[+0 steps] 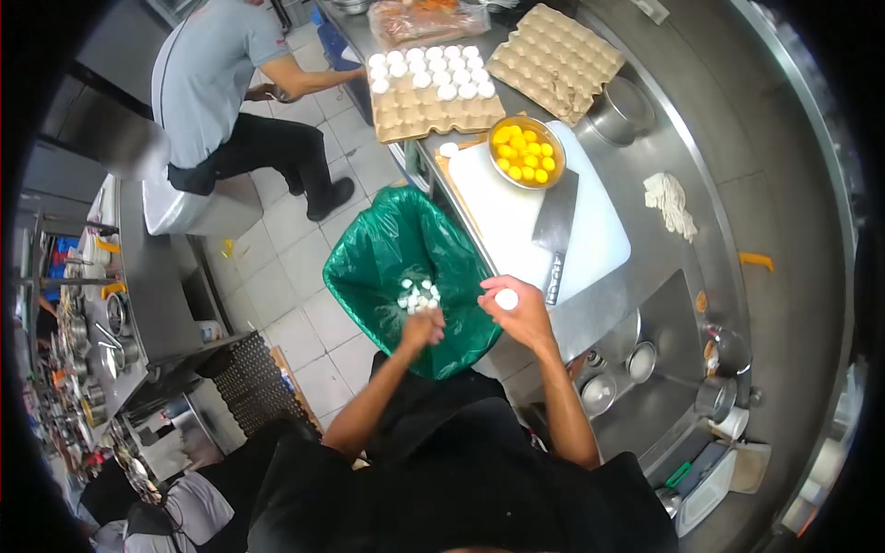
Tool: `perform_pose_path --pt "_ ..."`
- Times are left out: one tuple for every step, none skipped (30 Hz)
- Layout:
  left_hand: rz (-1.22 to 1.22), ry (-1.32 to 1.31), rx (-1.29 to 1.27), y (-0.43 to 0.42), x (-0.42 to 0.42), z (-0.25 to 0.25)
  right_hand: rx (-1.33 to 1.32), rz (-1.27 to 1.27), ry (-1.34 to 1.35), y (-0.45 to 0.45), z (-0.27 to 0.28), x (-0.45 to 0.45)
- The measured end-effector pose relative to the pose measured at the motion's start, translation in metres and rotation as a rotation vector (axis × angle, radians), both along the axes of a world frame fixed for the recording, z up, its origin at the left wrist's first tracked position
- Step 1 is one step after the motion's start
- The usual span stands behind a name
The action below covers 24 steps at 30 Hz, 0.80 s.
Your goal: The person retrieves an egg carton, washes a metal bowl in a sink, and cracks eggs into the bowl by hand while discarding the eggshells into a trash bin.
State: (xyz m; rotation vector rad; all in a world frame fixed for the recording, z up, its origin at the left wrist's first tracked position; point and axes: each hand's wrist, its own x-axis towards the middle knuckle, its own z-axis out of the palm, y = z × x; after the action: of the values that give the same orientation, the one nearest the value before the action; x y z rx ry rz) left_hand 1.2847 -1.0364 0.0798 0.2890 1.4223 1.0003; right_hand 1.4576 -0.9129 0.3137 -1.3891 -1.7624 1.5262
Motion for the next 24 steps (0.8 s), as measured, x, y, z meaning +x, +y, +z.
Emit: perform_pose_path --pt "-0.051 0.181 0.21 0.035 -0.029 0.014 -0.001 -0.018 0.005 0.001 0.001 0.007" --pt "-0.015 0.799 0.75 0.08 -0.057 -0.011 -0.001 -0.038 0.01 0.001 0.002 0.011" --pt "-0.02 0.589 0.392 0.115 -0.063 0.079 -0.001 -0.056 0.028 0.0 0.001 0.015" --pt "-0.035 0.656 0.399 0.155 -0.073 0.11 0.02 -0.071 0.033 -0.003 0.0 0.018" --pt "-0.127 0.97 0.57 0.193 -0.088 0.111 0.042 -0.09 0.034 -0.003 -0.001 0.019" --pt "-0.172 1.191 0.637 0.229 -0.094 0.122 0.044 -0.12 0.044 -0.003 0.0 0.019" --pt "-0.22 1.404 0.702 0.256 -0.096 0.134 0.021 -0.157 0.045 -0.007 0.003 0.019" --pt "-0.306 1.422 0.659 0.281 -0.098 0.138 -0.007 -0.197 0.044 -0.013 0.003 0.018" --pt "-0.391 1.439 0.621 0.304 -0.099 0.138 0.045 -0.227 0.023 -0.018 -0.003 0.017" --pt "-0.429 1.421 0.642 0.319 -0.102 0.13 0.034 -0.267 0.018 -0.025 -0.005 0.016" --pt "-0.531 1.44 0.603 0.335 -0.108 0.124 0.03 -0.312 -0.019 -0.031 -0.006 0.013" --pt "-0.636 1.459 0.565 0.346 -0.114 0.115 0.023 -0.358 -0.057 -0.036 -0.008 0.009" --pt "-0.634 1.416 0.589 0.349 -0.118 0.11 0.037 -0.423 -0.053 -0.044 -0.016 0.005" --pt "-0.684 1.394 0.609 0.343 -0.118 0.115 0.048 -0.491 -0.051 -0.055 -0.027 0.001" --pt "-0.636 1.292 0.591 0.335 -0.122 0.123 0.088 -0.544 -0.027 -0.065 -0.038 -0.003" --pt "-0.582 1.189 0.575 0.328 -0.123 0.133 -0.084 -0.639 -0.021 -0.072 -0.025 -0.013" --pt "-0.519 1.1 0.65 0.311 -0.128 0.135 -0.119 -0.741 0.029 -0.081 -0.027 -0.022" --pt "-0.504 0.962 0.684 0.287 -0.13 0.131 -0.153 -0.828 0.081 -0.09 -0.03 -0.031" --pt "-0.468 0.832 0.727 0.269 -0.129 0.128 -0.143 -0.838 0.076 -0.093 -0.034 -0.038" --pt "-0.614 0.853 0.781 0.246 -0.131 0.103 -0.181 -0.916 0.109 -0.099 -0.039 -0.048" --pt "-0.782 0.915 0.728 0.212 -0.125 0.11 -0.229 -0.992 0.149 -0.106 -0.043 -0.062" --pt "-0.915 0.883 0.819 0.185 -0.126 0.089 -0.22 -0.993 0.163 -0.108 -0.046 -0.075" --pt "-1.143 0.7 0.501 0.168 -0.128 0.095 -0.224 -0.974 0.146 -0.108 -0.049 -0.083" --pt "-1.094 0.735 0.498 0.16 -0.132 0.09 -0.23 -0.951 0.122 -0.109 -0.048 -0.089"
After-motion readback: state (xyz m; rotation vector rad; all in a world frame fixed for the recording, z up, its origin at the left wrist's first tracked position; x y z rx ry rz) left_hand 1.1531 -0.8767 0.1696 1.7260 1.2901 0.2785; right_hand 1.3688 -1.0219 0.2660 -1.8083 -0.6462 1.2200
